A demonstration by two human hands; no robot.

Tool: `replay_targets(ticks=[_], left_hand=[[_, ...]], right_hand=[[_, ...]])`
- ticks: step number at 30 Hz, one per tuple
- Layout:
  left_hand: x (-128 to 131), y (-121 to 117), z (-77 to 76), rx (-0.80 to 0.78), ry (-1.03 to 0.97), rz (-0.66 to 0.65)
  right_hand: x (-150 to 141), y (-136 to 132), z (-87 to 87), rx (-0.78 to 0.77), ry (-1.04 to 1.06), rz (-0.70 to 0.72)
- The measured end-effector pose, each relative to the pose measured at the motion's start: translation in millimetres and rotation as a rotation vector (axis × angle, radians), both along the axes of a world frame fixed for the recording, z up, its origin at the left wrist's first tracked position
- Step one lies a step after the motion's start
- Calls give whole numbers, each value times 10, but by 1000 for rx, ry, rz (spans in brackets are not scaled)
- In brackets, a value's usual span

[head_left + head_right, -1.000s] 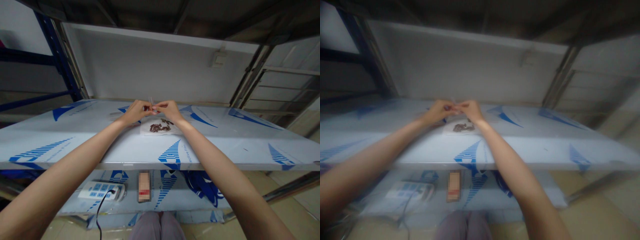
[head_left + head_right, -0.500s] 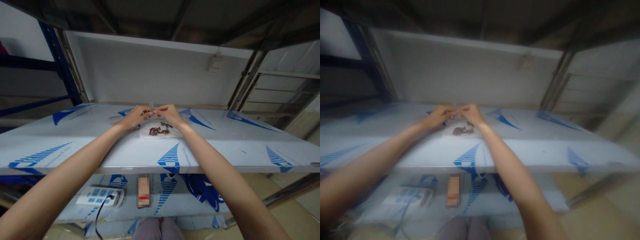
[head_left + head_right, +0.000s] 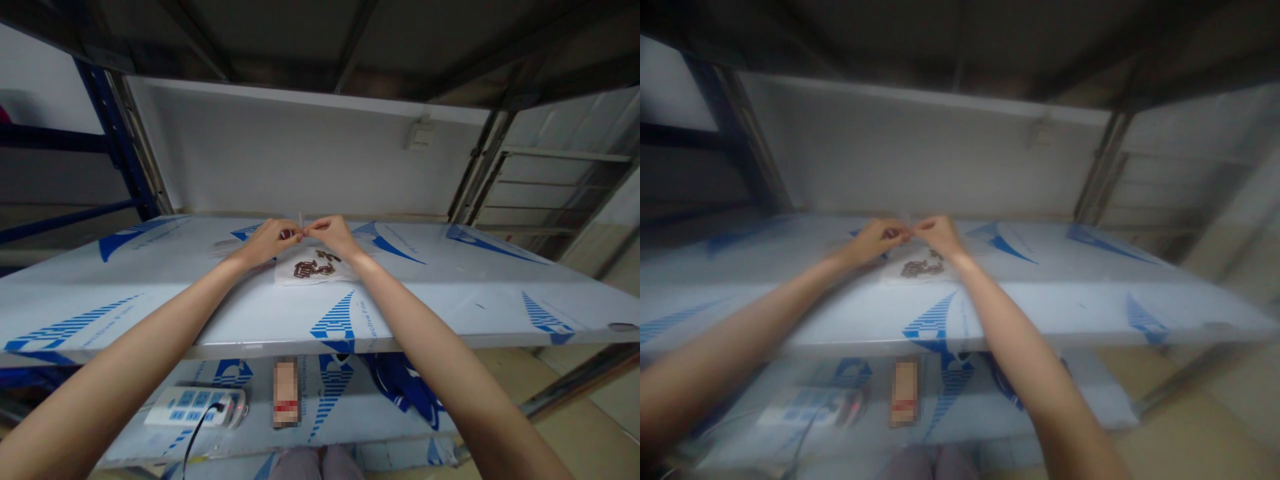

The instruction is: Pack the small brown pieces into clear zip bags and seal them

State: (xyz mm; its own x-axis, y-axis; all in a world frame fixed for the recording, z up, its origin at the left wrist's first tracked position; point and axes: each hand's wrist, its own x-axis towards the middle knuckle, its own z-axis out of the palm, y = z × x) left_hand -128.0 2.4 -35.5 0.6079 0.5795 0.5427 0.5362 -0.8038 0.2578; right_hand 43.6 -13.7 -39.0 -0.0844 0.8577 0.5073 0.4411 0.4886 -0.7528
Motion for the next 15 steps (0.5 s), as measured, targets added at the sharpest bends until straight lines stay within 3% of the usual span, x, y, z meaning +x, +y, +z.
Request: replay_targets(ticks=[3, 9, 12, 15], left_hand=[[46, -71, 15, 105, -3, 122], [128, -203, 62, 223, 41, 415], [108, -217, 77, 226, 42, 498], [64, -184, 67, 279, 54, 466]], right_hand=[[-71, -21, 14, 55, -112, -141], [-123, -36, 19, 13, -174, -272], [-72, 4, -9, -23, -113, -254], [-37, 33, -26, -34, -82, -182]])
